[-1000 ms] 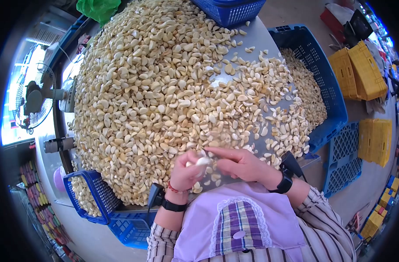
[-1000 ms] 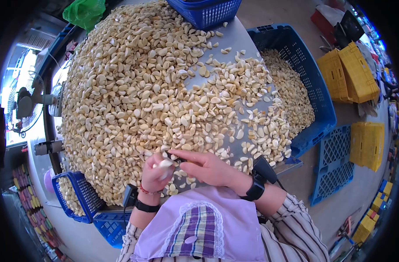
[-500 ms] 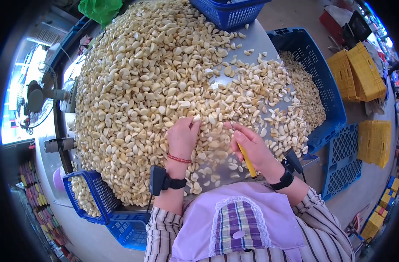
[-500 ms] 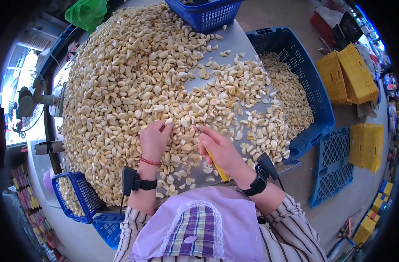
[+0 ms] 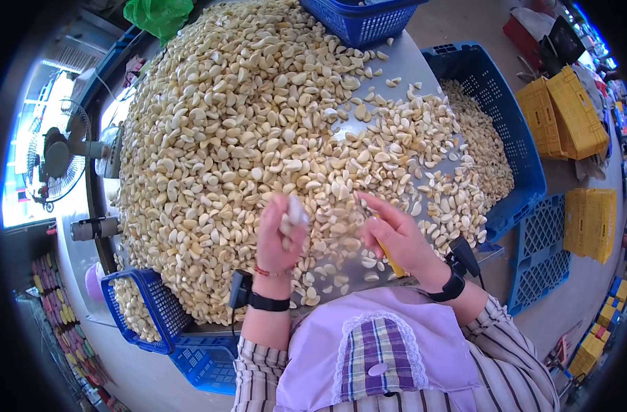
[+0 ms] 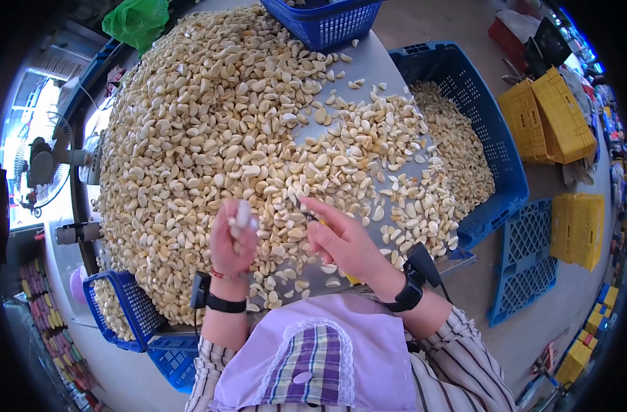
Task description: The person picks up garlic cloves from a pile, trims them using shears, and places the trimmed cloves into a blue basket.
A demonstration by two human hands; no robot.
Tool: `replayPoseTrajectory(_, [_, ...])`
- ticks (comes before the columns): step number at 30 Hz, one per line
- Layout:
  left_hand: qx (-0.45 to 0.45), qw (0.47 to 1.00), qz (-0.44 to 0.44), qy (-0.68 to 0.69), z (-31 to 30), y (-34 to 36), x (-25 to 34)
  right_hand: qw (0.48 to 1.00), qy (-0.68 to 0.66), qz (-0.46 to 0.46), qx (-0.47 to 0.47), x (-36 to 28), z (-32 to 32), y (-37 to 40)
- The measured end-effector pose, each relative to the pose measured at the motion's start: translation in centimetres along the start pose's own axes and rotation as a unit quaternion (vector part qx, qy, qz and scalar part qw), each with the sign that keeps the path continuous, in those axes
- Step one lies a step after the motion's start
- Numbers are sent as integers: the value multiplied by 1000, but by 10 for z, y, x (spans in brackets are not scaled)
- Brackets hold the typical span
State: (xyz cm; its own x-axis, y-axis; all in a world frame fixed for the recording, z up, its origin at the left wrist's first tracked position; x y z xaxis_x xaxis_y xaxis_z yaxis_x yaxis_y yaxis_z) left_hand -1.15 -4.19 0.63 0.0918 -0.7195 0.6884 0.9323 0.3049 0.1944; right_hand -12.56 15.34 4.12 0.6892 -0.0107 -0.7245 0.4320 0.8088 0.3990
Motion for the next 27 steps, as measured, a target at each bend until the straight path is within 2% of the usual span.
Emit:
replayPoseTrajectory(1, [113, 987, 20, -110, -8, -8, 3, 1000, 1, 0, 1, 2, -2, -1])
replayPoseTrajectory(2, [189, 854, 13, -485, 5, -21, 17, 1000, 5, 3, 20, 4, -4, -3])
replayPoseTrajectory(3, [191, 854, 14, -484, -7, -37, 16, 999, 9, 6, 37, 5, -5, -4])
replayPoseTrajectory(4, [157, 706, 144, -676, -27, -52, 14, 999, 10, 7, 34, 7, -4, -5])
replayPoseTrajectory(5, [111, 502, 263, -816, -39, -61, 11, 999, 9, 11, 41, 7, -4, -6])
replayPoseTrajectory(6, [116, 545, 263, -788, -42, -67, 10, 999, 6, 11, 49, 6, -4, -7])
replayPoseTrajectory(7, [113, 543, 267, -788, -38, -69, 13, 999, 5, 5, 49, 3, -5, -8])
replayPoseTrajectory(8, [153, 694, 156, -686, -35, -68, 13, 999, 7, -2, 42, 1, -7, -6])
replayPoseTrajectory(9, [185, 812, 31, -552, -32, -64, 9, 999, 8, -6, 38, 0, -10, -3])
replayPoseTrajectory(10, [210, 852, -60, -476, -9, -57, 17, 999, 4, -7, 46, -1, -11, -2])
replayPoseTrajectory(11, [205, 852, -67, -477, 5, -50, 17, 998, 29, -11, 51, -2, -12, -3])
replayPoseTrajectory(14, [167, 906, -55, -386, 25, -23, 9, 995, 88, -19, 34, -4, -1, -2])
replayPoseTrajectory(15, [169, 905, -55, -387, 31, -16, 4, 992, 125, -29, 14, -4, 4, -3])
replayPoseTrajectory(16, [137, 904, -17, -405, 40, -9, -1, 988, 151, -24, 1, -3, 6, -5])
replayPoseTrajectory(17, [104, 900, 21, -422, 46, -3, -4, 988, 150, -25, -2, -3, 9, -5])
replayPoseTrajectory(18, [106, 900, 22, -423, 47, 3, -8, 990, 140, -11, -15, -4, 11, -5])
replayPoseTrajectory(19, [117, 919, 1, -375, 47, 8, -12, 991, 131, 2, -28, -5, 12, -5])
replayPoseTrajectory(20, [128, 936, -19, -327, 45, 12, -15, 986, 160, -23, -27, -5, 12, -6])
replayPoseTrajectory(21, [130, 936, -18, -327, 41, 15, -17, 986, 160, -22, -29, -5, 11, -8])
replayPoseTrajectory(22, [67, 981, 27, -181, 37, 18, -18, 990, 137, 3, 29, -3, 7, -9])
replayPoseTrajectory(23, [3, 997, 71, -30, 31, 20, -20, 989, 115, 28, 87, 0, 2, -11])
replayPoseTrajectory(24, [3, 988, 137, -65, 10, 18, -22, 995, 28, 34, 91, 6, -7, -14])
replayPoseTrajectory(25, [133, 984, 110, 33, 23, 7, -5, 995, 29, 34, 89, 3, -7, -15])
replayPoseTrajectory(26, [259, 954, 81, 131, 36, -10, 12, 996, 29, 18, 83, -2, -6, -14])
replayPoseTrajectory(27, [235, 895, 243, -291, 8, -27, 25, 997, 29, 2, 78, -5, -5, -14])
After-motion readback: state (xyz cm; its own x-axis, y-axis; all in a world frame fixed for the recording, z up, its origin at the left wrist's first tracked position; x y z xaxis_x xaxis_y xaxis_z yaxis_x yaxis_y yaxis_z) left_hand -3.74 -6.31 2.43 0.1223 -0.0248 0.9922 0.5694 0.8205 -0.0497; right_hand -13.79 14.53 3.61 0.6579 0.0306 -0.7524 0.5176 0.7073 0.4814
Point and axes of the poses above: each hand's wrist, its own y-axis away from the middle knuckle, its own z-axis out of the palm, x = y × z, the point moved 1 cm from there along -y, towards the middle knuckle, and after that the axes turned 10 degrees about -y, right-handed, at the moved point
